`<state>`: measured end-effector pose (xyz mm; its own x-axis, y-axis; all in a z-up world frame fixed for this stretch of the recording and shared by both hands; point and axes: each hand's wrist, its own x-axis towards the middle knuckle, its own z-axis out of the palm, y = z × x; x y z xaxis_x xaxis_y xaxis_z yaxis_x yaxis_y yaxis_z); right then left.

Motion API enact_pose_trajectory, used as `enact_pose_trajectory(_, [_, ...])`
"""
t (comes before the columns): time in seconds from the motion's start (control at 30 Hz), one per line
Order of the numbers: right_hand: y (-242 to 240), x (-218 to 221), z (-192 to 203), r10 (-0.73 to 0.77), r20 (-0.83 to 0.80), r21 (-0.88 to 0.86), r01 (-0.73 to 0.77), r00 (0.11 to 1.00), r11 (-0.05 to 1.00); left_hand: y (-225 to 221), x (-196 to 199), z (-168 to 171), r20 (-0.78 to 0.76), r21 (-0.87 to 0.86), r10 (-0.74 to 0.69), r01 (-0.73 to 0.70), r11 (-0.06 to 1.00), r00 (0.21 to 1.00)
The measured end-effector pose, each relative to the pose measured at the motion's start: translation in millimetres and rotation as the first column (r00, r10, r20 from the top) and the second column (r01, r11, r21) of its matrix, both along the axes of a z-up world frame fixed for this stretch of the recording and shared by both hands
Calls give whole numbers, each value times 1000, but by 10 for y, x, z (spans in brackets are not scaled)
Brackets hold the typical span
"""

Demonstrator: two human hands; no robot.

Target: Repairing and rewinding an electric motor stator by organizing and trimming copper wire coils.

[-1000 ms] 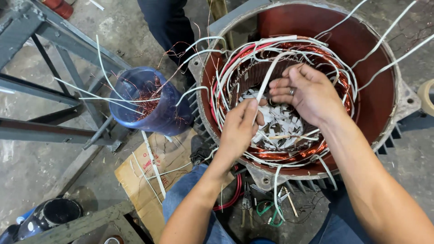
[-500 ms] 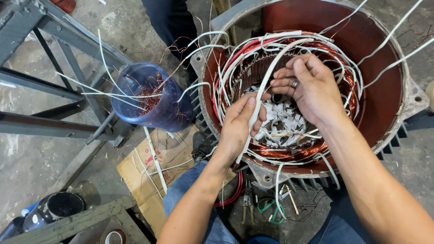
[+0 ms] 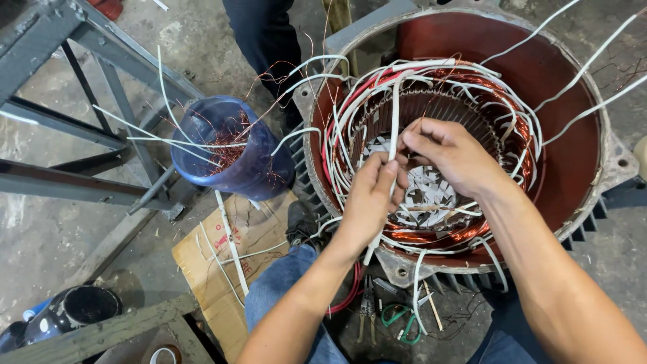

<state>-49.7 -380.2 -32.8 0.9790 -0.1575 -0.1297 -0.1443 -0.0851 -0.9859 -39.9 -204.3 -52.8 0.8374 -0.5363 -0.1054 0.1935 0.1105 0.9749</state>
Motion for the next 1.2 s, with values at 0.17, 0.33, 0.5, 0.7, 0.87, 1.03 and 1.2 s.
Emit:
enact_pose_trajectory(0.17, [-125,3,7,105,-64,-9,-106,992,994,-72,-134,-82,-92,-108,46,-56,993,995])
enact_pose_trajectory(0.33, [-401,249,-114,94,-111,388,-44,989,921,-44,-332,159,-398,-303,-22,-109,947,917])
enact_pose_trajectory(0.5, [-531,423,-403,-281,-92,369,295,955,881,-4,-408,232,-73,31,-109,112,993,991])
enact_pose_trajectory(0.7, [-509,527,-522,-331,-4,26,331,944,943,212,-196,496,368,330,-138,10,944,920])
enact_pose_trajectory(0.87, [-773,354,-251,-143,-77,-107,134,987,985,166,-223,456,395,297,-125,2,955,910])
enact_pose_trajectory(1.03, [-679,406,-146,-167,-43,347,172,985,922,170,28,289,218,132,5,-35,991,976])
enact_pose_trajectory(1.2, [-424,399,-247,-163,209,506,36,964,862,207,232,180,89,-83,36,-28,996,995])
